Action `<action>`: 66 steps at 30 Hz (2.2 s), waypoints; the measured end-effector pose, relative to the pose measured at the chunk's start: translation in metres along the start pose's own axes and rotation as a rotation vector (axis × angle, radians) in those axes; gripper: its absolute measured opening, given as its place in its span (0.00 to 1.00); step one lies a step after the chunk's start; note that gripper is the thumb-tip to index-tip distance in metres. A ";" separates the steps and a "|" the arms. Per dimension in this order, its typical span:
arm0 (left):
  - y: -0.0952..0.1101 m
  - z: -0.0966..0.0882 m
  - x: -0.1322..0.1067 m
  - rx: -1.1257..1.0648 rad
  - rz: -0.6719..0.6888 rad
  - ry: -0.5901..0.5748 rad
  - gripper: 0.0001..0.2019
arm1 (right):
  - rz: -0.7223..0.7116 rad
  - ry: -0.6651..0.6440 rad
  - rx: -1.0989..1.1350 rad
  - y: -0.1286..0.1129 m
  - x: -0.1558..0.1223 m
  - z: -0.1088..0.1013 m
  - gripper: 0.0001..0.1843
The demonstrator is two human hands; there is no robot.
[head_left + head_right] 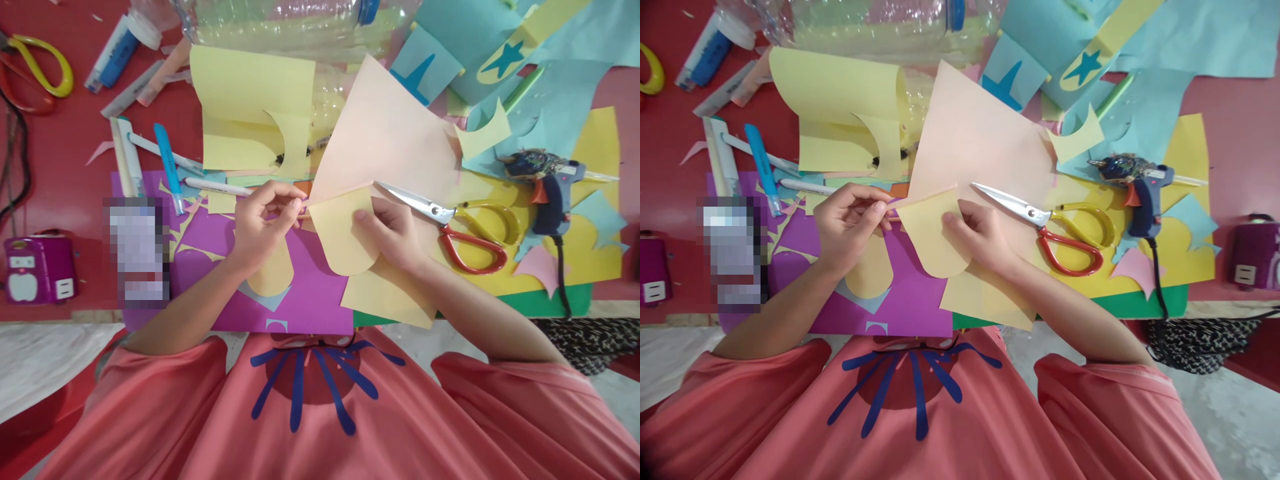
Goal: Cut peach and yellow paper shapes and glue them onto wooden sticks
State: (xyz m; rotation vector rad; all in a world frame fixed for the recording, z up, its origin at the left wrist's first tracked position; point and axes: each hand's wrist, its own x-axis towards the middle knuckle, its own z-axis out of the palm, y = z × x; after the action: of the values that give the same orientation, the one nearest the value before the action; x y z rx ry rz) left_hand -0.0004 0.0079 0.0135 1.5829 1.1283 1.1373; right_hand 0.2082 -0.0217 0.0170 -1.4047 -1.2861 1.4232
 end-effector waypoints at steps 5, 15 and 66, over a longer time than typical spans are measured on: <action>0.001 0.001 -0.001 0.040 -0.093 -0.014 0.10 | 0.013 -0.026 0.008 0.002 0.000 -0.001 0.18; 0.004 0.002 0.001 0.012 -0.137 -0.048 0.12 | 0.019 -0.049 0.026 0.000 0.000 -0.002 0.25; 0.006 0.004 -0.010 0.132 -0.043 -0.338 0.08 | -0.220 -0.077 -0.091 0.009 0.001 0.005 0.05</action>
State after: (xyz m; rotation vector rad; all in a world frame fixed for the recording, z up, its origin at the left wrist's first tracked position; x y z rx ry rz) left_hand 0.0029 -0.0038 0.0167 1.7646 1.0203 0.7429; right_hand 0.2040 -0.0240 0.0076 -1.2332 -1.5218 1.2945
